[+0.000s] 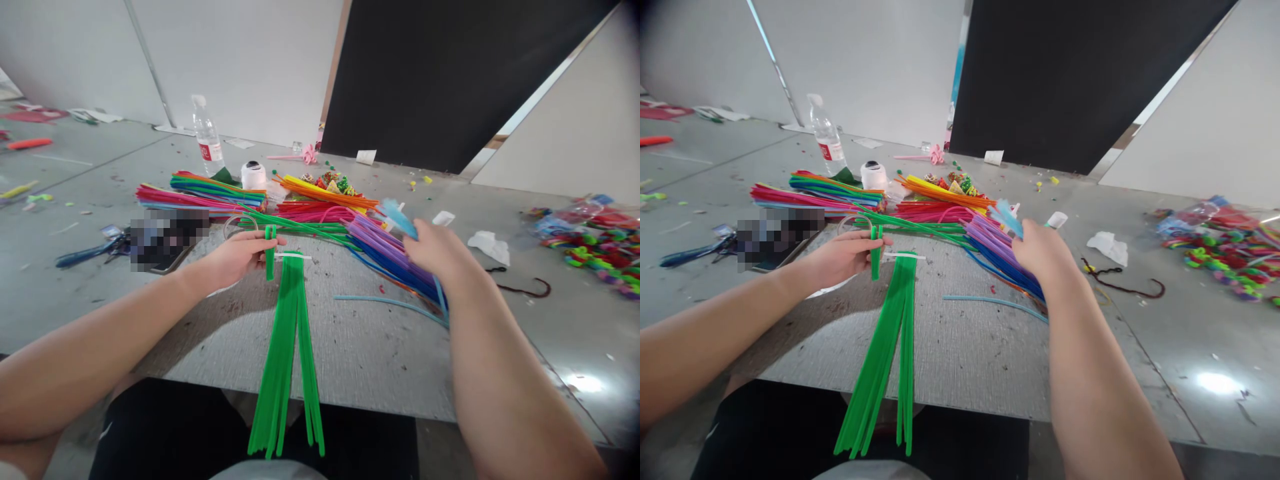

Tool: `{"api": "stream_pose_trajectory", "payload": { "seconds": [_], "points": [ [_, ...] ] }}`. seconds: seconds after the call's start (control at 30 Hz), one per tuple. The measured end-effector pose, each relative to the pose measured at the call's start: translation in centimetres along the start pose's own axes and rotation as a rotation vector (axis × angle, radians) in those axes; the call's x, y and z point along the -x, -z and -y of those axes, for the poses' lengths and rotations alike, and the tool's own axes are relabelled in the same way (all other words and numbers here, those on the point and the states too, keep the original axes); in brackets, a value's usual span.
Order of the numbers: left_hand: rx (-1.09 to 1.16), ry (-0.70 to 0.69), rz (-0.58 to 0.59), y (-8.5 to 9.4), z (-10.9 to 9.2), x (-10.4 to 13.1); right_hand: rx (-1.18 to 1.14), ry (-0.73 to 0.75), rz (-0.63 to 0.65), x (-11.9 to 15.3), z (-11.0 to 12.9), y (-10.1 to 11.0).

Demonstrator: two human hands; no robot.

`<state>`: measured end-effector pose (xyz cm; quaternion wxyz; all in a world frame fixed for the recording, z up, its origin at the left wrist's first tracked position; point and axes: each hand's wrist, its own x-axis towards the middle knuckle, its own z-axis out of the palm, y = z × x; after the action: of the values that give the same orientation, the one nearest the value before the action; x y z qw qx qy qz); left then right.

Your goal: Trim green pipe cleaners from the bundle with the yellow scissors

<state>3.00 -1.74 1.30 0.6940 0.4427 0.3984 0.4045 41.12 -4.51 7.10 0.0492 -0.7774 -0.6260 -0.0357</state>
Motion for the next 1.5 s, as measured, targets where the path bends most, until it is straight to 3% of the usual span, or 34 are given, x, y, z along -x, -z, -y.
{"api": "stream_pose_trajectory", "payload": {
  "seconds": [0.17,0.3,0.37,0.47,0.57,0.7,0.83,0.97,1.1,1.23,1.37,1.5],
  "points": [
    [0.007,-0.015,0.040,0.3,0.2,-0.1,0.146,-0.128,-0.019,2.5,-0.1,4.1],
    [-0.002,0.007,0.027,0.4,0.1,0.0,0.215,-0.054,-0.099,5.6,2.1,6.0],
    [-0.006,0.012,0.017,0.4,0.0,0.1,0.255,0.031,-0.060,7.4,3.9,5.1],
    [0.001,0.018,0.013,0.2,-0.1,0.1,0.289,0.238,0.099,9.8,6.2,1.7],
    [0.006,0.022,0.002,0.0,-0.2,0.1,0.244,0.408,0.155,10.8,6.4,-2.2],
    [-0.003,0.011,0.003,-0.1,-0.2,0.2,0.225,0.506,0.034,9.3,3.7,-5.2],
    [-0.014,0.001,0.000,0.1,-0.2,0.1,0.229,0.623,-0.079,6.7,0.8,-6.4],
    [-0.020,0.000,-0.008,0.0,-0.3,0.0,0.269,0.659,-0.116,4.8,-0.4,-7.0],
    [-0.038,0.028,-0.048,-0.1,-0.3,0.0,0.210,0.600,-0.107,3.7,-0.3,-6.5],
    [-0.038,0.019,-0.031,0.0,-0.1,-0.1,-0.052,0.476,-0.108,1.8,-0.8,-3.9],
    [-0.029,0.012,-0.003,0.2,0.1,-0.2,-0.010,0.212,0.040,-1.3,-3.0,-1.2],
    [-0.032,0.019,-0.018,0.2,0.0,-0.1,0.059,0.066,0.286,-3.8,-5.0,-1.4]
  ]
}}
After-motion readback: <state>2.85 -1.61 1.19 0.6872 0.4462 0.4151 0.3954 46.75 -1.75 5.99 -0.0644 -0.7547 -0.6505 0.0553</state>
